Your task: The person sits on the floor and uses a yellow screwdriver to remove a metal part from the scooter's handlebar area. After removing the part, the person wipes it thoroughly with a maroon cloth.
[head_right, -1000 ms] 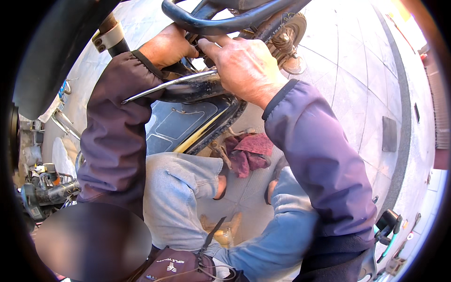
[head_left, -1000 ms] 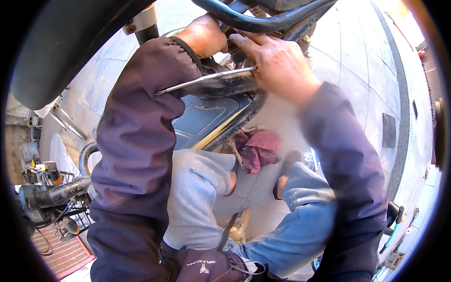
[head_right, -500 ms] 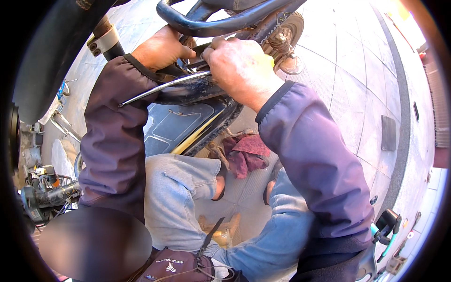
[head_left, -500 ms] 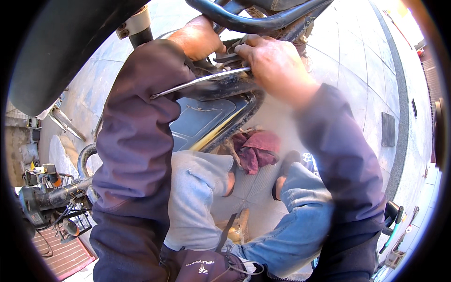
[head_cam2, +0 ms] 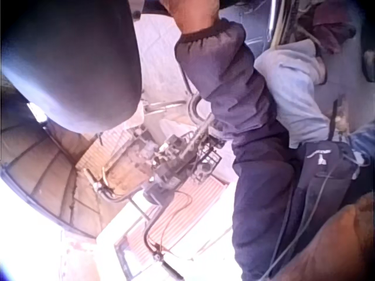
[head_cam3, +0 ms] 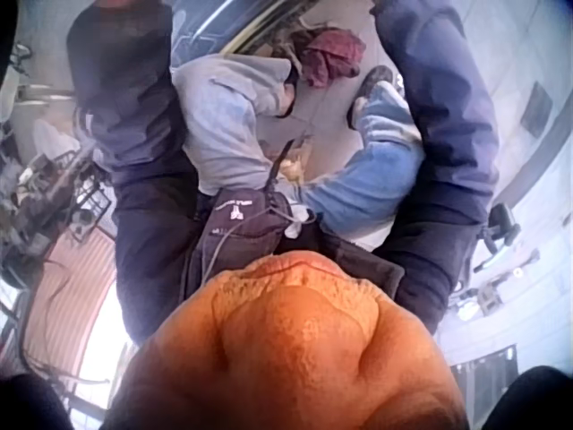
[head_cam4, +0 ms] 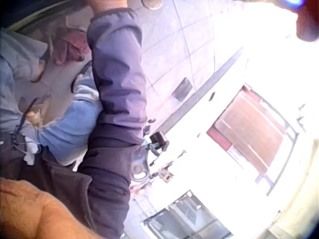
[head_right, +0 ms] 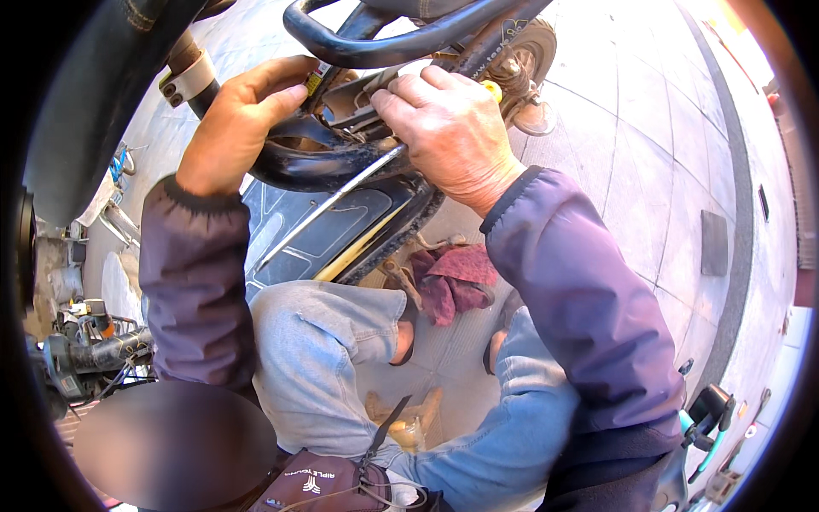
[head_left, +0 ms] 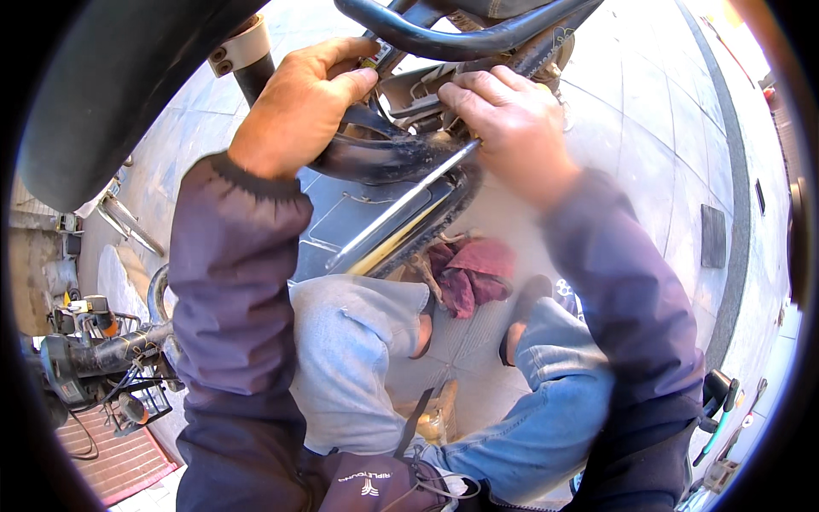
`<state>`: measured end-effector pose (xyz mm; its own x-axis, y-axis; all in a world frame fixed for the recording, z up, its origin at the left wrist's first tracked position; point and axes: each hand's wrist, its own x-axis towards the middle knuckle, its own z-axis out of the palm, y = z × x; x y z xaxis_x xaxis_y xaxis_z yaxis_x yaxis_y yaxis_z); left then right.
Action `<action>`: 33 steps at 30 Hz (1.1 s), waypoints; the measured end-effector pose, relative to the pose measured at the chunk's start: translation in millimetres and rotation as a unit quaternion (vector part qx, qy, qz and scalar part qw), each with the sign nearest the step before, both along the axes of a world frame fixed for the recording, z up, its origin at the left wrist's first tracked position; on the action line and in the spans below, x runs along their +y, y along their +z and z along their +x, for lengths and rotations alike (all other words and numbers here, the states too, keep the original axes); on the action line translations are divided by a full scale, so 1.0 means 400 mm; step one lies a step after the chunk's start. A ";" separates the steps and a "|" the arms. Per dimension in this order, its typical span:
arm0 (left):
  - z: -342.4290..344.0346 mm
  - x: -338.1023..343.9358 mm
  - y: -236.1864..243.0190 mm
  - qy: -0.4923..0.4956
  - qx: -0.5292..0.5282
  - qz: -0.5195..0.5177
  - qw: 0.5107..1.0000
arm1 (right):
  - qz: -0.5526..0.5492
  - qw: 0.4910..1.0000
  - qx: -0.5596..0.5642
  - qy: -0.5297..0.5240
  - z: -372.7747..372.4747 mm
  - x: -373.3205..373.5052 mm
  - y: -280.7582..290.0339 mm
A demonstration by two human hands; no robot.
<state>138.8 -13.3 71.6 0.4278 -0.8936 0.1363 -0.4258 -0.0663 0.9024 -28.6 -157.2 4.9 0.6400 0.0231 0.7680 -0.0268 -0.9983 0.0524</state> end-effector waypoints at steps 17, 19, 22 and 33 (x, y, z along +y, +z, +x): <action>-0.178 0.013 -0.083 0.158 -0.327 0.008 0.932 | 0.062 0.996 -0.035 0.043 -0.051 0.011 -0.018; -0.194 0.002 -0.098 0.169 -0.347 -0.027 0.922 | 0.066 0.996 -0.043 0.035 -0.063 0.001 -0.023; -0.204 0.002 -0.106 0.178 -0.379 -0.050 0.907 | 0.081 0.995 -0.061 0.024 -0.089 -0.006 -0.020; -0.196 0.013 -0.103 0.179 -0.345 -0.059 0.919 | 0.434 0.888 0.122 -0.089 -0.246 0.005 -0.016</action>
